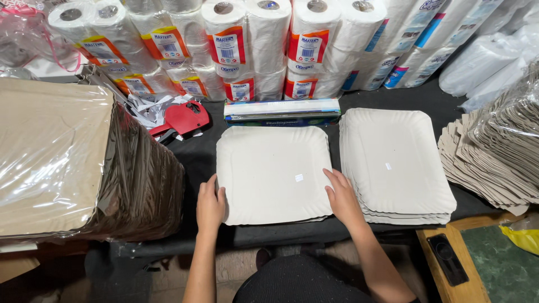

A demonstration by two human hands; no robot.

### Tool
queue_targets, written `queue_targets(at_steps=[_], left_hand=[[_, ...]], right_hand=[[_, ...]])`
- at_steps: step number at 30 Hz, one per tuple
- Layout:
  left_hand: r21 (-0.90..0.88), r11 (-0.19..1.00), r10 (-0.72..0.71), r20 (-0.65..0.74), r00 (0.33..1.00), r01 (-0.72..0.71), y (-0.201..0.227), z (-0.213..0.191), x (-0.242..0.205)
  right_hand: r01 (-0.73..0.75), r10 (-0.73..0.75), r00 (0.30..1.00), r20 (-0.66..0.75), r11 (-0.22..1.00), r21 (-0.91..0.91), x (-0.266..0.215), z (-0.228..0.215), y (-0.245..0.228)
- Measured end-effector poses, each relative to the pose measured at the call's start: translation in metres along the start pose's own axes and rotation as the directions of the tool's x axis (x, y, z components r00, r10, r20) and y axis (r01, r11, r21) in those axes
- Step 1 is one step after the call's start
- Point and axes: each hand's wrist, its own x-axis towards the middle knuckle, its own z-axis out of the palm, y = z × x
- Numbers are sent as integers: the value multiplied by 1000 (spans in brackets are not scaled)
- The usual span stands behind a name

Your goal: The person counts paper plates from a stack, moving them one by one into two new stacks on a table.

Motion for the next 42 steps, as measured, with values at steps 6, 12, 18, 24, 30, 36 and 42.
queue_targets(at_steps=[6,12,18,24,30,36,42], left_hand=[[0,1000,16,6,1000,-16,-1,9,11],[112,992,54,-2,999,-53,-3,17,26],[173,985,24,-4,1000,-23,6,15,22],[278,959,65,-17,998,-57,-1,31,16],[211,972,101,19,995,-103,-15,46,38],[149,983,109,-11,994,-106,5,28,21],[175,978,114,-9,993,-110,-4,33,29]], right_hand=[[12,-13,1000,-21,999,-40,-6,17,17],[-57,58,991,121,998,-8,4,10,17],[-60,62,986,157,998,-21,2,6,5],[-48,54,984,168,998,-39,-7,3,-9],[-73,73,985,154,997,-6,-11,-6,-30],[-7,2,996,89,998,55,0,19,4],[46,-23,994,-104,974,222,0,40,20]])
